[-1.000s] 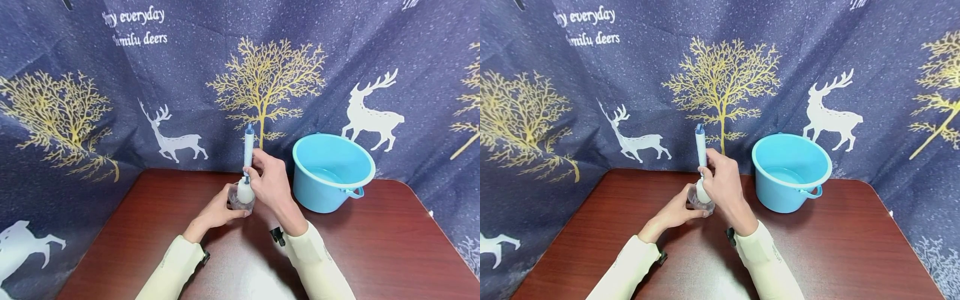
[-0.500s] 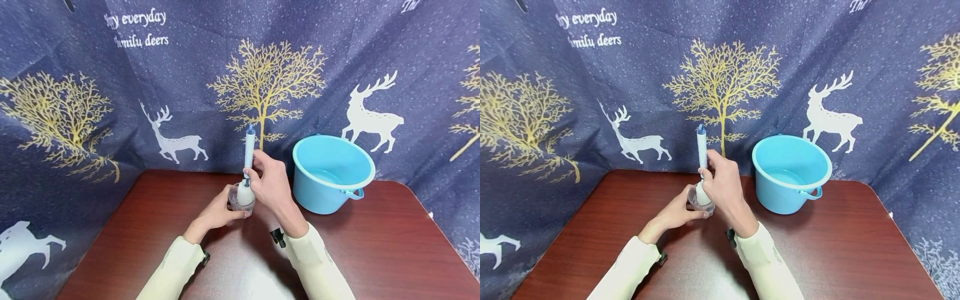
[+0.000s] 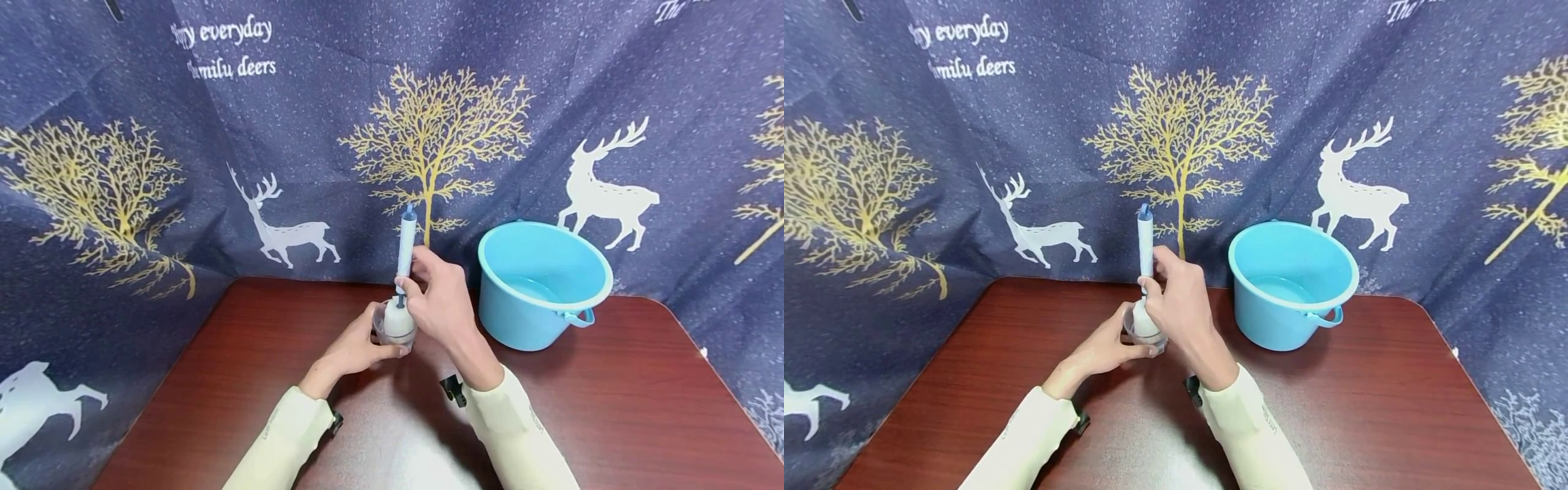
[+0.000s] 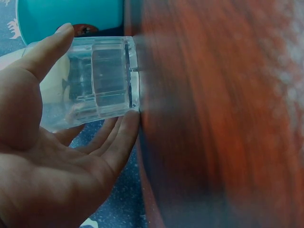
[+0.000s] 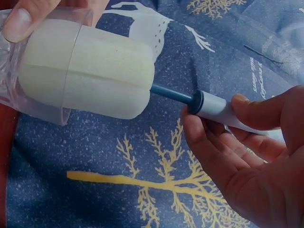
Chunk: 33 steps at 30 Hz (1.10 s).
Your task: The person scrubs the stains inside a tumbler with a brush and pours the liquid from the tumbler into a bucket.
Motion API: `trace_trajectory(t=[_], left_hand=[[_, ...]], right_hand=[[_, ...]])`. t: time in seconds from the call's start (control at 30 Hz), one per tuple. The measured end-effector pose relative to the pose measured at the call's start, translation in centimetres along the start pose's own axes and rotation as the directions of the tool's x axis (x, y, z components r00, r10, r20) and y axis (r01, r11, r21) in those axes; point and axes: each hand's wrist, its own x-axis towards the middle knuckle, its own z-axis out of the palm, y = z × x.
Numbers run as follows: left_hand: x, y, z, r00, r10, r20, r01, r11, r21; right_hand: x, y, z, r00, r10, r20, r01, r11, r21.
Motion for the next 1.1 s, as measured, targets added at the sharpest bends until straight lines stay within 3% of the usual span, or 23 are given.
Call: trace_trajectory(t=[1.1], left_hand=[[-0.14,0.24,-0.09,1.000,0.006,-0.019,-0.006,1.000,0.021]], right_hand=[[0.01,0.04,0.31,0.998,0.058,0.009,-0.058,0.996,0.073]])
